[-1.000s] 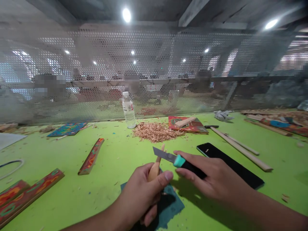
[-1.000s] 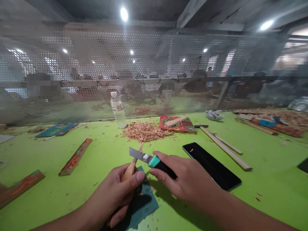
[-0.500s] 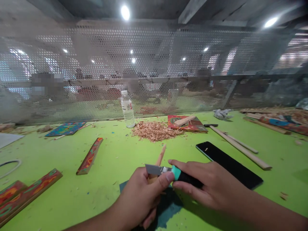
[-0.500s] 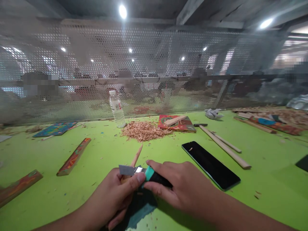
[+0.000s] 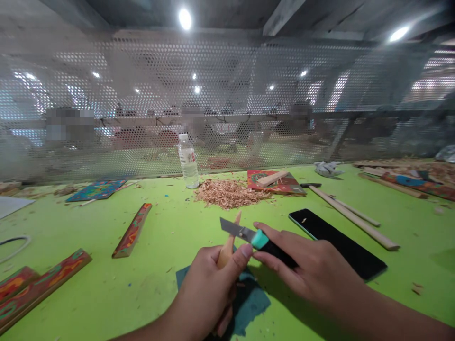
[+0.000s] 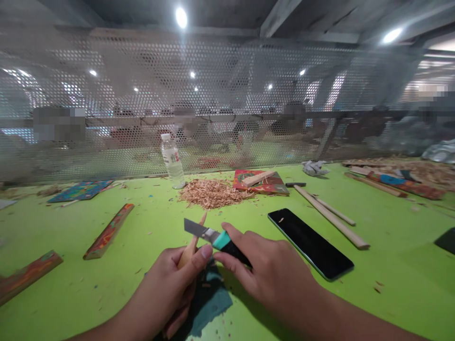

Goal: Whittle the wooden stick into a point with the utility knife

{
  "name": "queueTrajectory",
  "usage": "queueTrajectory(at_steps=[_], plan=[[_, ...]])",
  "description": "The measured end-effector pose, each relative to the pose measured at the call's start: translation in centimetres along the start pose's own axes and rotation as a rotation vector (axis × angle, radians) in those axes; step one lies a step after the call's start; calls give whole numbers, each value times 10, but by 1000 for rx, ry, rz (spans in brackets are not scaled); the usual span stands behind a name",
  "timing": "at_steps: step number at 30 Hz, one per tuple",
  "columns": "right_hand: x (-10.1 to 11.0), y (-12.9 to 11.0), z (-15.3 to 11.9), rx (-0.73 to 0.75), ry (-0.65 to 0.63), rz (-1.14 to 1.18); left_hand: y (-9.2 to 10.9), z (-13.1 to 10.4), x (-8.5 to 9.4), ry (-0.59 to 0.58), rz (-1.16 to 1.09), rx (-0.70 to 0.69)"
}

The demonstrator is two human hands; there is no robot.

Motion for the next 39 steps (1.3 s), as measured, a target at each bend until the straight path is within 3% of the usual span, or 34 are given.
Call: queueTrajectory(at_steps=[5, 12, 16, 31, 39], plan=[[9, 16, 2, -37, 66, 97, -5, -2, -8, -145, -58, 19], [-4, -6, 7, 158, -158, 160, 1, -5, -13, -287, -91, 21], [-7, -11, 6, 195, -207, 167, 4, -8, -17, -338, -20, 26], [-1, -11, 3, 134, -65, -2, -1, -3, -14, -287, -141, 62], [22, 14, 2, 79, 154, 89, -4, -5, -11, -282, -188, 66]])
Point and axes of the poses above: each hand's wrist, its own z-axis towards the middle knuckle, its own x-axis out of the back of the hand, y = z × x, the point moved 10 cm from there along z, towards the middle knuckle, and after that the axes turned 8 degrees about -y, right-handed, at the moved point
